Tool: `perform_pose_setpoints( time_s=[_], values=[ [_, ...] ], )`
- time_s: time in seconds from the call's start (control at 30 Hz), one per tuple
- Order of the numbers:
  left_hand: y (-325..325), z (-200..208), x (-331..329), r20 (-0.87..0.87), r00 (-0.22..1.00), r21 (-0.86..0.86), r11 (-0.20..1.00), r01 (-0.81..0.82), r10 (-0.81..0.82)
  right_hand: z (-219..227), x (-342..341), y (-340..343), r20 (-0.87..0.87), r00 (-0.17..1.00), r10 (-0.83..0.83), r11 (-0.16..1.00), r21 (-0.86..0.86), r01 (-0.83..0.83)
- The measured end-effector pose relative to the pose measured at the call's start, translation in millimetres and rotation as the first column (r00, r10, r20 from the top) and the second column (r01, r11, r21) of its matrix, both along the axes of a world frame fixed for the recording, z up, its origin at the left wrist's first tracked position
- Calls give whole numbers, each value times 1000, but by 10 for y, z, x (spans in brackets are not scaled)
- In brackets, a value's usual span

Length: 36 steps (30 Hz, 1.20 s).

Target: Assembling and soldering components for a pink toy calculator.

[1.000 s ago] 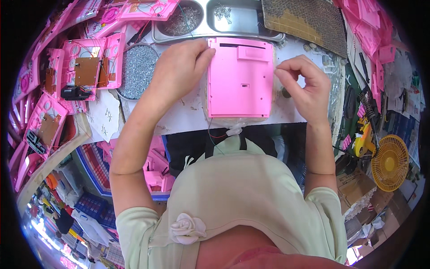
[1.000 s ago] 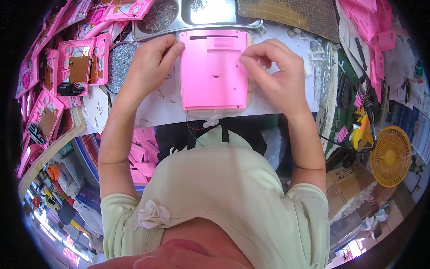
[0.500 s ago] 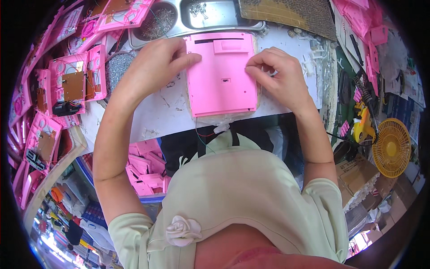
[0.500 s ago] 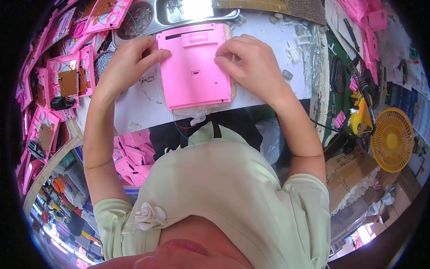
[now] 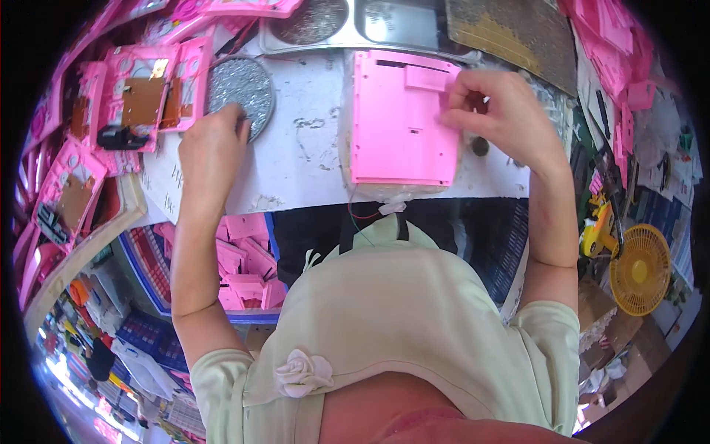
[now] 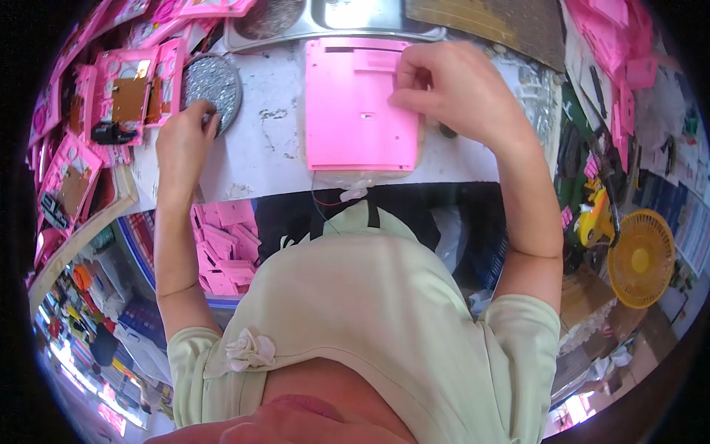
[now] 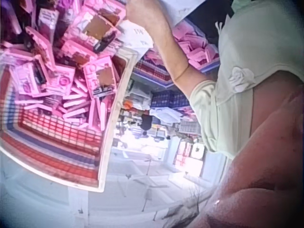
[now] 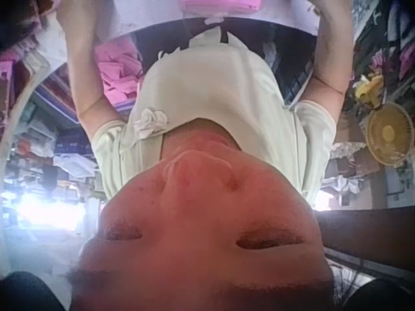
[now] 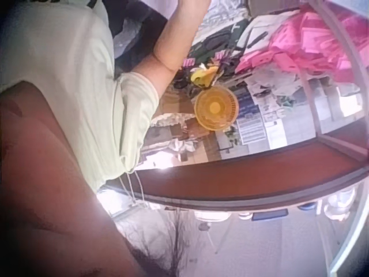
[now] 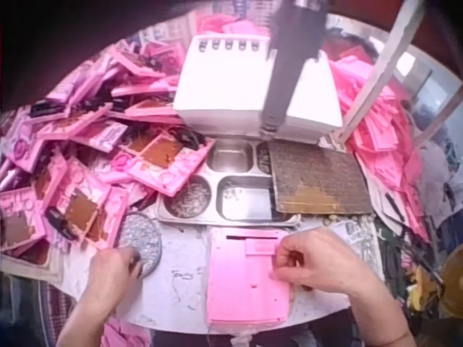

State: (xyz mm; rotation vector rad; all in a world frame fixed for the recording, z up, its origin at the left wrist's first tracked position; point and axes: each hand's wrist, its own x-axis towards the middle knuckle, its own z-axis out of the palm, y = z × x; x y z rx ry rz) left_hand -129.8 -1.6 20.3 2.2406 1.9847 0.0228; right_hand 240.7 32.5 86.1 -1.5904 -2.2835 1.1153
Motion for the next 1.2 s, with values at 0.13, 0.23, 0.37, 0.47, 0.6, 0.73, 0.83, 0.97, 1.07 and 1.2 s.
perform_pose_setpoints(
  time_s=[0.13,0.23,0.37,0.47,0.6,0.73,0.83,0.97,1.07,1.2],
  values=[
    [-27,-14,-41,109,992,71,995,-68,60,-12,-611,211,5,967,256,821,527,-220],
    [-34,-83,-64,183,979,85,990,-110,93,-339,-1458,407,176,887,428,679,585,-443],
    [-110,-73,-70,294,948,115,980,-161,121,-563,-2176,573,425,746,512,560,494,-665],
    [-137,-167,-116,401,912,204,962,-180,85,-574,-2319,649,423,719,552,548,466,-695],
    [-154,-218,-138,487,862,164,955,-247,139,-561,-2474,701,387,738,553,574,464,-674],
    [-140,-219,-96,517,851,217,948,-232,90,-470,-2393,655,413,767,490,596,483,-641],
    [-241,-117,122,648,761,160,969,-188,41,-431,-1932,509,267,875,404,581,663,-472],
    [-430,30,590,775,625,105,994,18,-93,-194,-652,51,-68,936,345,758,608,-235],
    [-580,118,945,838,534,54,992,118,-109,-279,-17,-412,-221,960,170,890,453,-54],
    [-586,56,1172,844,504,99,978,185,-181,-546,159,-751,-260,964,60,893,446,65]
  ],
)
